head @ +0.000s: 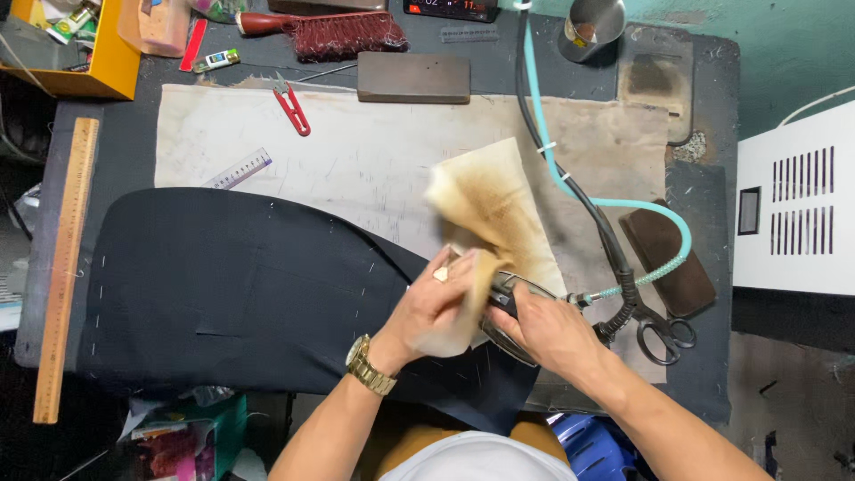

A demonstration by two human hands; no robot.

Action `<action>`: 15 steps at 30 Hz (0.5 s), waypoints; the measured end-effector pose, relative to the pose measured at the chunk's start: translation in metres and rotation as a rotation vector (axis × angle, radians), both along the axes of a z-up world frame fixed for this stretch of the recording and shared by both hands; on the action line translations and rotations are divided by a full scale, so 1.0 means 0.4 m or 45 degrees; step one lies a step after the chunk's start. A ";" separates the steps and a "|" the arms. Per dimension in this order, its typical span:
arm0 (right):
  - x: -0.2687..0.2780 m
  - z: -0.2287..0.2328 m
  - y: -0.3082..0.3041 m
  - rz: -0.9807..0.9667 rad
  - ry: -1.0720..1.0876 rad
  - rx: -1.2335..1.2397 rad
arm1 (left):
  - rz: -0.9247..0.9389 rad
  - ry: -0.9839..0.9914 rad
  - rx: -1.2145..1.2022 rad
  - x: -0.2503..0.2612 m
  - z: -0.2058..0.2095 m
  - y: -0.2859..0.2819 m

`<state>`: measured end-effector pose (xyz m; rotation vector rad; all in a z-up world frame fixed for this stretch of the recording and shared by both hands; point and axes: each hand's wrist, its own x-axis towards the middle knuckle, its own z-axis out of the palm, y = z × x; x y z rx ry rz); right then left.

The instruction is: The person presses an iron onto fabric pieces and uses wooden blocks to flatten the seams.

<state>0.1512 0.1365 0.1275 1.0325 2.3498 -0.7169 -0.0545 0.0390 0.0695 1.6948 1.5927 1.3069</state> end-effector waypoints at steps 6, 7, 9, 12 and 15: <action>0.041 -0.071 0.012 0.022 0.035 0.065 | 0.362 0.888 -0.103 -0.110 -0.142 0.001; 0.033 -0.040 0.003 0.014 0.028 0.041 | 0.275 1.056 -0.154 -0.094 -0.141 -0.013; 0.040 -0.039 -0.011 0.009 0.012 0.019 | 0.210 1.060 -0.227 -0.035 -0.149 -0.034; 0.017 -0.005 0.007 -0.004 0.048 0.013 | 0.139 1.077 -0.282 -0.002 -0.152 -0.025; 0.007 0.023 0.001 -0.013 0.070 -0.016 | 0.122 1.053 -0.321 0.021 -0.153 -0.045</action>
